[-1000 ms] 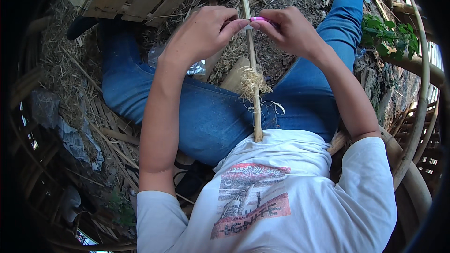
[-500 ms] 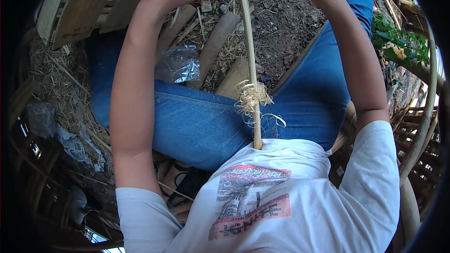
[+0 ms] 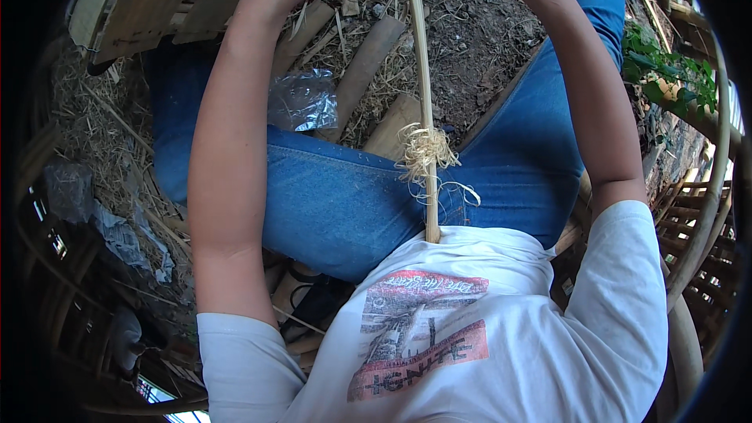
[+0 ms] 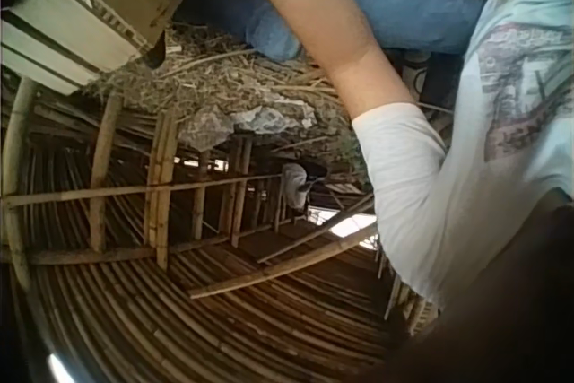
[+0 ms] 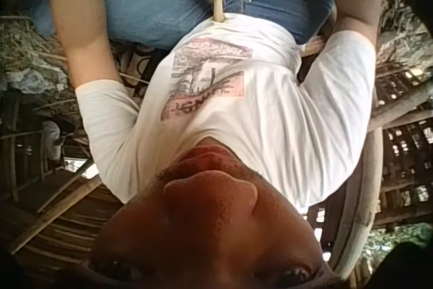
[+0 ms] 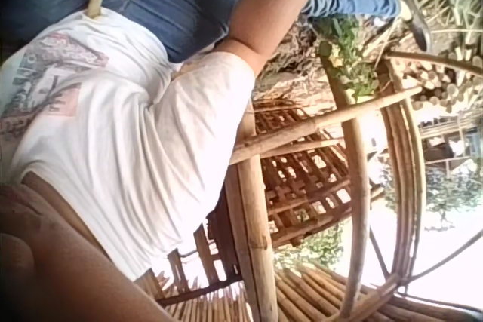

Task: The person scrapes and whittles a bamboo stick with a small knife.

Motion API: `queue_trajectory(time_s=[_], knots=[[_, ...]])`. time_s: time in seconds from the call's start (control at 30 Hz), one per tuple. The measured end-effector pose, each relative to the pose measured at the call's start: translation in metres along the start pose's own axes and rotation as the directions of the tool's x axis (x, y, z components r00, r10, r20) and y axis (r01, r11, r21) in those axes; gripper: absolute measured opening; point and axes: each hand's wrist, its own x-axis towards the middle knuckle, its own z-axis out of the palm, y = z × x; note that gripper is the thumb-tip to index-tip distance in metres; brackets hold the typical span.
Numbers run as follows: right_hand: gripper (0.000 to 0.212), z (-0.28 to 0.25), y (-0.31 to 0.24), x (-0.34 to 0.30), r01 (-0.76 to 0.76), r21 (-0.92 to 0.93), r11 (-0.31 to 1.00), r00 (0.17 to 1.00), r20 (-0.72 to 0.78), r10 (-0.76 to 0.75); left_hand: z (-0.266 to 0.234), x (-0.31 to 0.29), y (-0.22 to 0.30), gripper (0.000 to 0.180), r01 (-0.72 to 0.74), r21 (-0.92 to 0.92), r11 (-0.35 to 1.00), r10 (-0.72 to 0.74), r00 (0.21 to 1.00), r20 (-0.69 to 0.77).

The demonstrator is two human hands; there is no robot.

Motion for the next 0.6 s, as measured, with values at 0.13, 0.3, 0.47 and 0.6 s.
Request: queue_trajectory(time_s=[0.13, 0.3, 0.47, 0.6], knots=[[0.029, 0.001, 0.003, -0.003, -0.012, -0.004, 1.0, 1.0, -0.017, 0.012, 0.005, -0.007, 0.018, 0.037, 0.067, -0.089, 0.994, -0.068, 0.998, 0.002], [0.036, 0.003, 0.005, -0.005, 0.092, -0.081, 0.992, 0.995, -0.035, -0.096, 0.009, -0.005, 0.0, 0.039, -0.028, 0.056, 0.998, 0.03, 0.999, -0.037], [0.035, -0.002, -0.003, -0.01, 0.0, -0.011, 1.0, 0.997, 0.073, 0.001, 0.011, -0.009, 0.0, 0.038, 0.023, 0.025, 0.999, -0.022, 1.0, -0.005], [0.033, -0.001, -0.002, -0.014, -0.051, 0.078, 0.996, 0.994, 0.099, 0.044, 0.012, -0.007, 0.001, 0.039, -0.02, 0.069, 0.997, 0.018, 0.999, 0.036]])
